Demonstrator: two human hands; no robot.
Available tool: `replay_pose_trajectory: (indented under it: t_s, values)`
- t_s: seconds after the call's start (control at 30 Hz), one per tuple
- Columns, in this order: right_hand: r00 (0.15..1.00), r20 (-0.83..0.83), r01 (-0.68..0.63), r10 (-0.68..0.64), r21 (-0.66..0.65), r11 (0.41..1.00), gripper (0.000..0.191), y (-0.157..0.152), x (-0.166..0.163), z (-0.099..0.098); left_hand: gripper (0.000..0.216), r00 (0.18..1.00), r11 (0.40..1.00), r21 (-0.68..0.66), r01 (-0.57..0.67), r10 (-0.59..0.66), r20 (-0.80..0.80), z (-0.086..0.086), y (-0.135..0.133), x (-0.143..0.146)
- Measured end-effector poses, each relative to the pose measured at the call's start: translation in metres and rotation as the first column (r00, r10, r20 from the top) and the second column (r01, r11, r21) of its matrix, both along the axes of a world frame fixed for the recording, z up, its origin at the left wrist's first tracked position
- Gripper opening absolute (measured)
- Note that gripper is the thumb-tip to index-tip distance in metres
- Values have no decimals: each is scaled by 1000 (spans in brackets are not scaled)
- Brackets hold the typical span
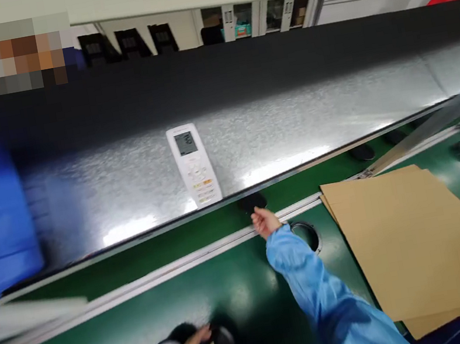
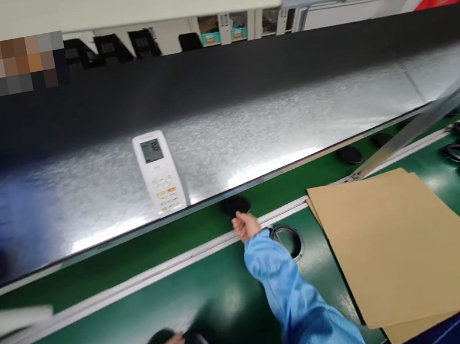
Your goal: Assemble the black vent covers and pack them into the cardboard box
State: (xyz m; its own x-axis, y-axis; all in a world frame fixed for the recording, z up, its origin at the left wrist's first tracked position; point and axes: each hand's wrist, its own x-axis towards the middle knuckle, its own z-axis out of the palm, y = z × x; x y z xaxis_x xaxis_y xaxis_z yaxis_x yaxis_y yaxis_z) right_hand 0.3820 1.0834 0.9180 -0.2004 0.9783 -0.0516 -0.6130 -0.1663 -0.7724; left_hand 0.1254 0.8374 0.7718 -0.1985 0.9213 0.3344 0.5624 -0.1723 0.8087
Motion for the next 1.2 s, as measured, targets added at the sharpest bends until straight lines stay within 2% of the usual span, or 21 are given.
replay_pose_trajectory:
  t_s: [0.03,0.07,0.13,0.17,0.23,0.3,0.37,0.43,0.47,0.5,0.53,0.57,0.6,0.63,0.67,0.7,0.77,0.83,0.93,1.1,1.2]
  values:
    - [994,-7,-107,107,-30,994,29,-29,-28,-16,33,978,999,-44,9,1,209,16,-1,7]
    - [972,-28,-234,233,-58,970,28,-62,-54,-34,43,901,997,-36,72,-49,432,30,-4,13]
    - [862,-110,-504,494,-85,860,24,-132,-94,-70,51,620,973,147,177,-226,751,50,-12,20]
    - [783,-157,-617,602,-75,784,23,-166,-108,-86,52,493,950,222,222,-306,814,55,-19,21]
    - [639,-208,-758,740,-11,652,29,-220,-124,-110,55,329,909,290,300,-384,863,53,-37,16]
    - [567,-156,-812,809,63,581,38,-255,-131,-121,63,255,877,338,341,-433,865,42,-60,9]
    - [492,-7,-865,871,111,490,46,-272,-128,-123,75,204,853,409,325,-485,850,29,-83,2]
    - [338,263,-941,904,124,315,51,-280,-119,-117,82,148,835,485,259,-530,835,19,-101,-3]
    - [256,414,-967,874,125,223,52,-282,-112,-112,82,122,826,518,222,-551,826,16,-110,-5]
    - [221,548,-975,807,145,169,51,-283,-105,-106,82,98,815,546,192,-570,816,14,-118,-6]
    - [262,655,-964,709,205,167,47,-284,-98,-99,82,78,806,566,173,-584,808,12,-125,-7]
    - [379,723,-925,577,320,206,44,-286,-93,-91,82,59,798,579,165,-594,802,10,-133,-6]
    - [536,740,-844,407,472,254,42,-287,-90,-84,82,42,794,585,167,-598,800,8,-141,-5]
    - [676,705,-734,214,622,271,40,-289,-88,-78,82,24,792,586,172,-598,801,6,-148,-3]
    - [768,640,-627,27,741,241,38,-290,-88,-74,82,9,788,590,175,-600,800,2,-155,0]
    - [807,577,-555,-125,813,174,36,-292,-90,-71,80,-3,782,596,181,-606,796,-2,-161,4]
    - [803,516,-530,-298,847,37,37,-296,-95,-72,78,-23,772,604,198,-612,790,-10,-172,11]
    - [770,522,-574,-367,818,-40,40,-299,-99,-77,79,-27,775,598,206,-606,795,-16,-180,18]
    - [720,561,-643,-407,761,-87,46,-305,-102,-85,81,0,812,561,165,-568,823,-18,-188,28]
    - [713,587,-666,-384,739,-105,56,-313,-97,-90,94,26,858,501,109,-507,862,-15,-197,41]
    - [723,596,-657,-349,750,-80,59,-316,-92,-91,92,10,854,508,112,-512,859,-17,-197,45]
